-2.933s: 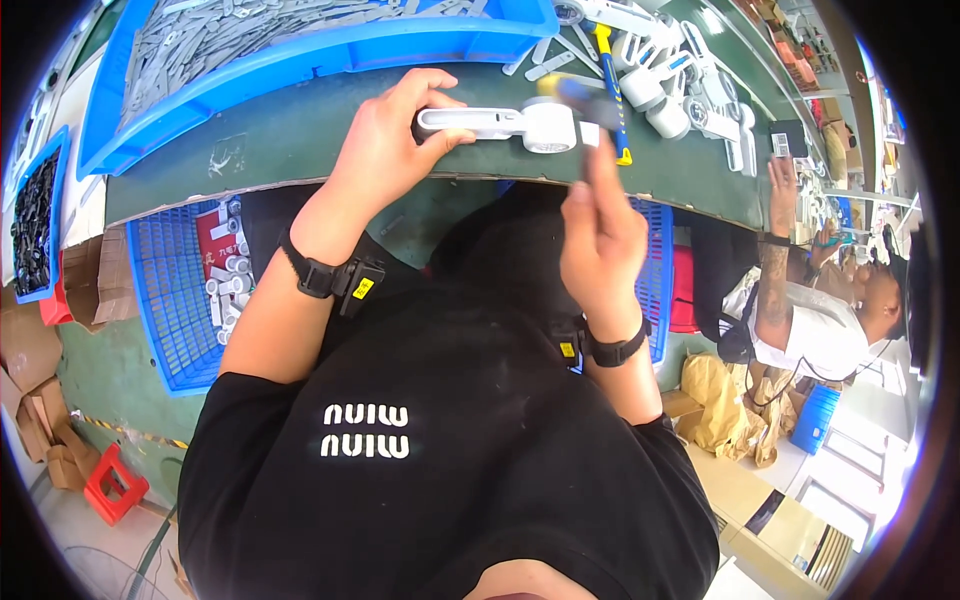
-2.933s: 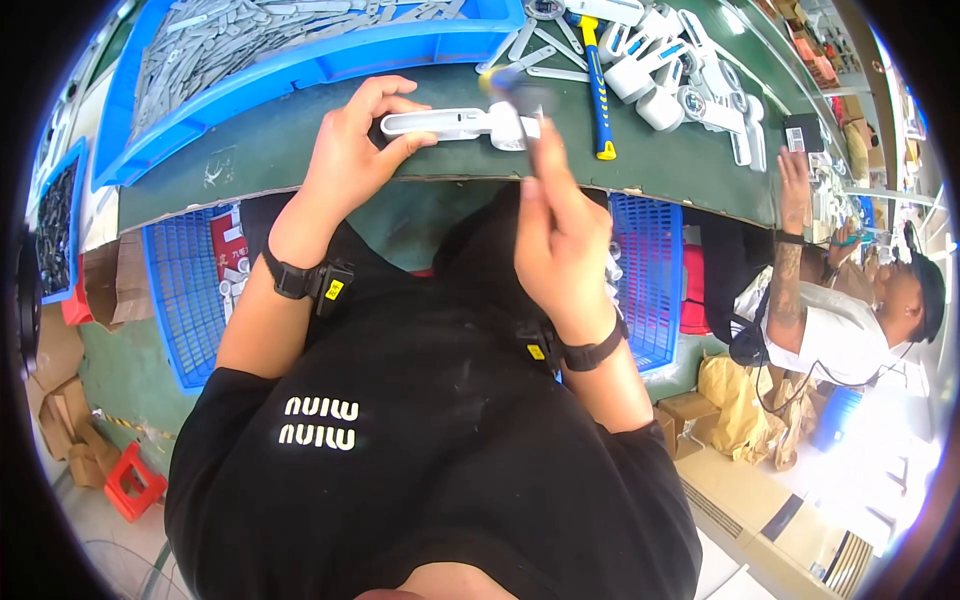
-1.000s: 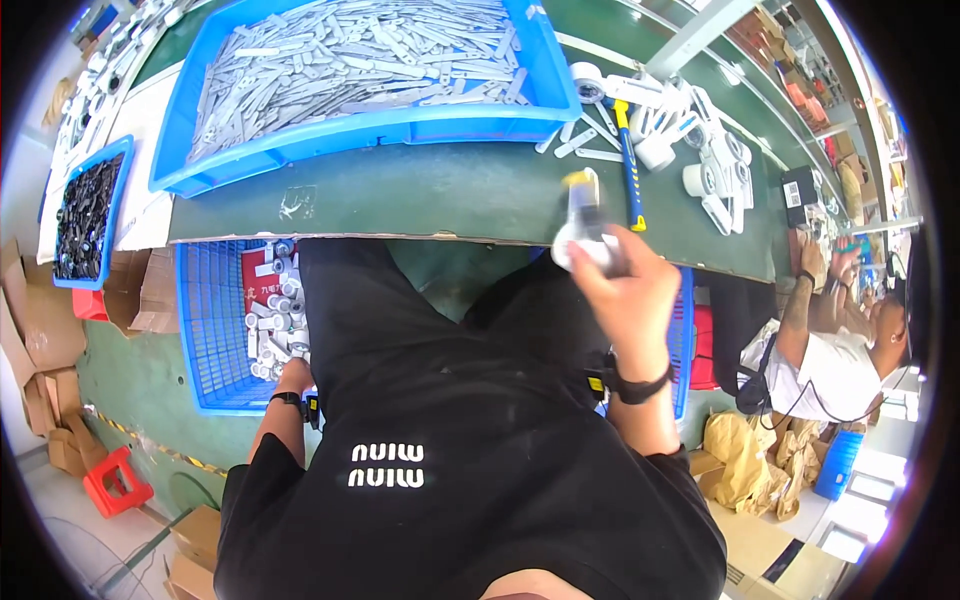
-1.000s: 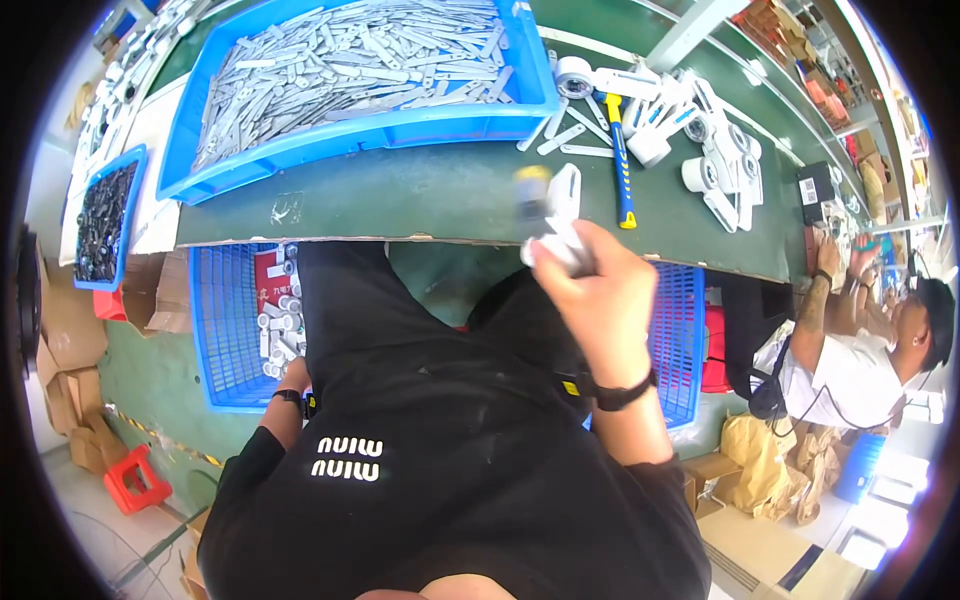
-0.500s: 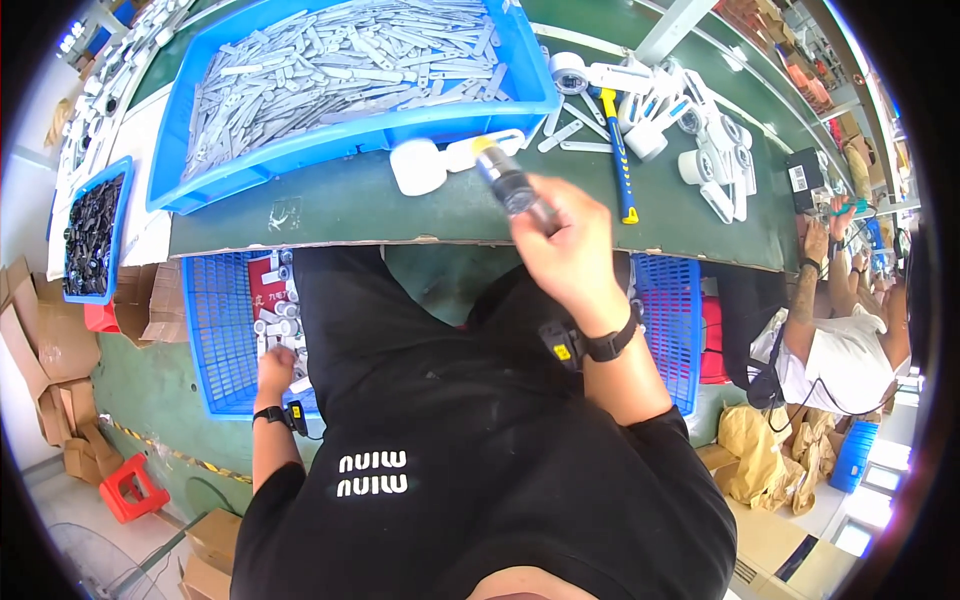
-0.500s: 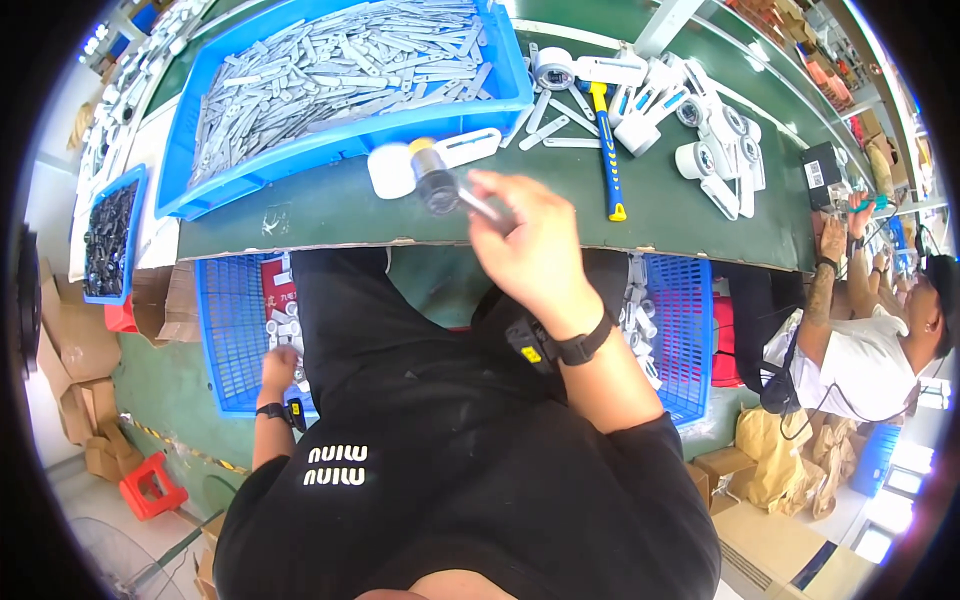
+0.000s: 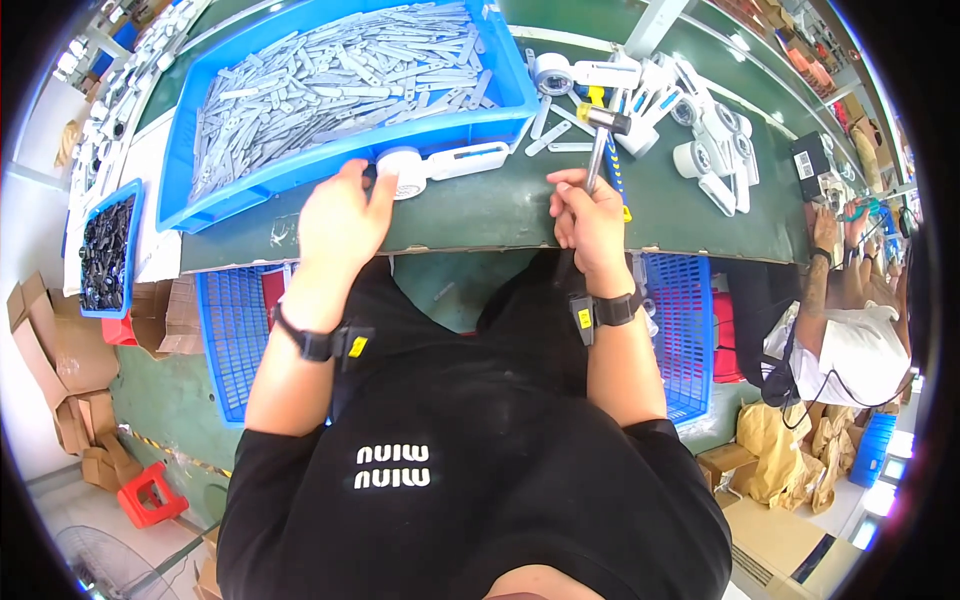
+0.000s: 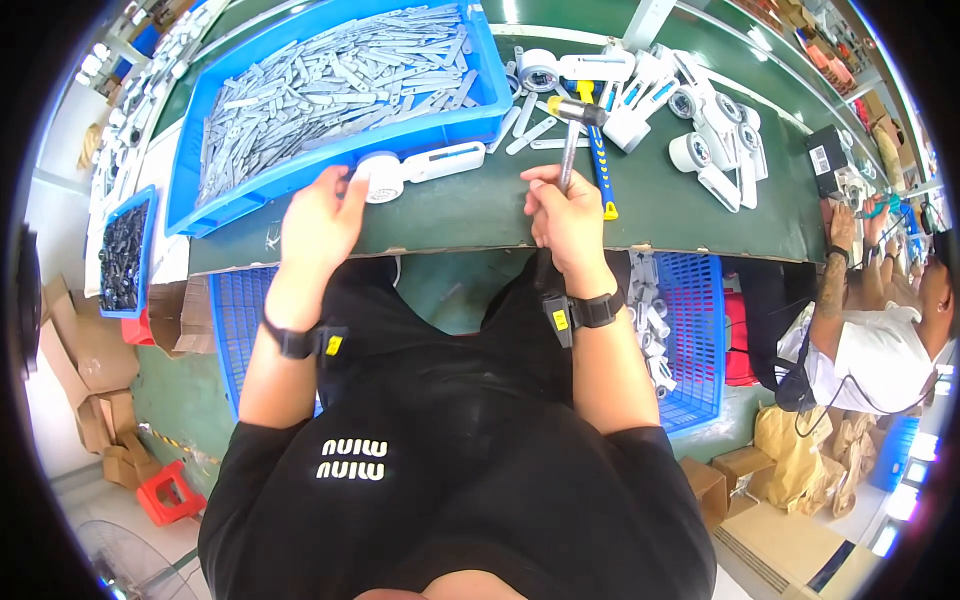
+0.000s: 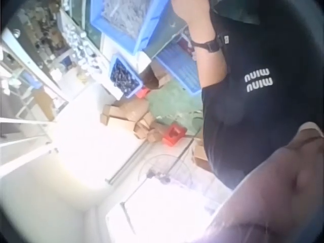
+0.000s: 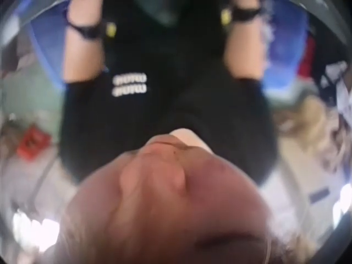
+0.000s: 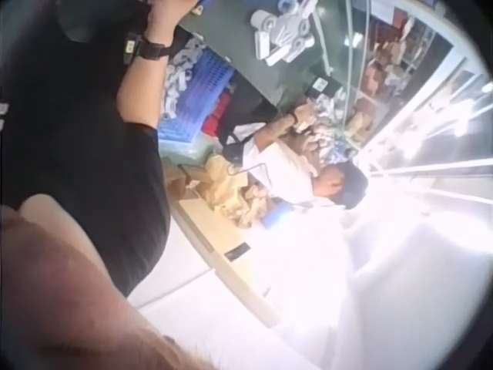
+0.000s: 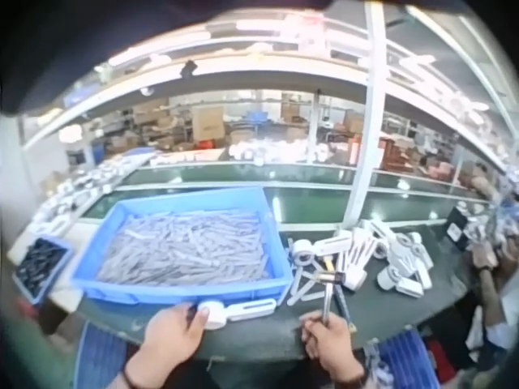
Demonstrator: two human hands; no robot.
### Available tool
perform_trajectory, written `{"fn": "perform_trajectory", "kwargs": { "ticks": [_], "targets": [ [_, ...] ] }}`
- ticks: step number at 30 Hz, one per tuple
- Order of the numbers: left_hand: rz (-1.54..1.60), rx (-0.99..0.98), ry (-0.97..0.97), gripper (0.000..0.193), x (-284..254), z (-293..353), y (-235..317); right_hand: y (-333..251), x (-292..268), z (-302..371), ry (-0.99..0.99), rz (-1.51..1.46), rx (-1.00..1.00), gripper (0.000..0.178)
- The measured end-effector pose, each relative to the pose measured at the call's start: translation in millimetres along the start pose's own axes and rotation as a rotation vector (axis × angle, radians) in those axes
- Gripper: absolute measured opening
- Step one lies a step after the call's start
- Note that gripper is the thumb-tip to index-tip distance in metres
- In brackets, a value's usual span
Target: Assembling plastic components by hammering metal pins into them at a factory workstation.
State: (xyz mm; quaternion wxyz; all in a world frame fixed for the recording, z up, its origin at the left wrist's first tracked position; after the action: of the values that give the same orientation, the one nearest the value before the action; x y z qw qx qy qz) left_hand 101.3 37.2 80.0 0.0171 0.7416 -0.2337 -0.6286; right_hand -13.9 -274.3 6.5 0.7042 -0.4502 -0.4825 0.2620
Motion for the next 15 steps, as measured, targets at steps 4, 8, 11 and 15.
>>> {"fn": "perform_trajectory", "kwargs": {
  "ticks": [4, 8, 11, 15],
  "targets": [
    [-0.072, -0.034, 0.039, 0.052, 21, -13, 7, 2, 5, 11, -0.064, 0.125, 0.001, 0.015],
    [0.585, -0.08, 0.03, 0.065, 39, -3, -17, 1, 9, 13, -0.08, 0.16, -0.021, 0.016],
    [0.566, 0.212, 0.102, 0.087, 21, 27, 8, 0, 5, 9, -0.03, 0.177, -0.034, 0.019],
    [0.16, 0.451, 0.239, 0.087, 15, 56, 21, -3, 15, 5, -0.032, 0.296, 0.016, 0.029]
  ]
}}
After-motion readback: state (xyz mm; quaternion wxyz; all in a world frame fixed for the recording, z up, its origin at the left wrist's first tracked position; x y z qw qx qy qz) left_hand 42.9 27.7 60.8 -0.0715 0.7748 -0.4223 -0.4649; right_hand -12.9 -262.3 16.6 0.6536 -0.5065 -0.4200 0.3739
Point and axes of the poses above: each hand's wrist, its own z-axis away from the middle knuckle, its own x-axis out of the palm, y = z × x, the point moved 9 cm from there along -z, towards the middle knuckle, and after that the axes turned 10 degrees about -z, right-handed, at the moved point
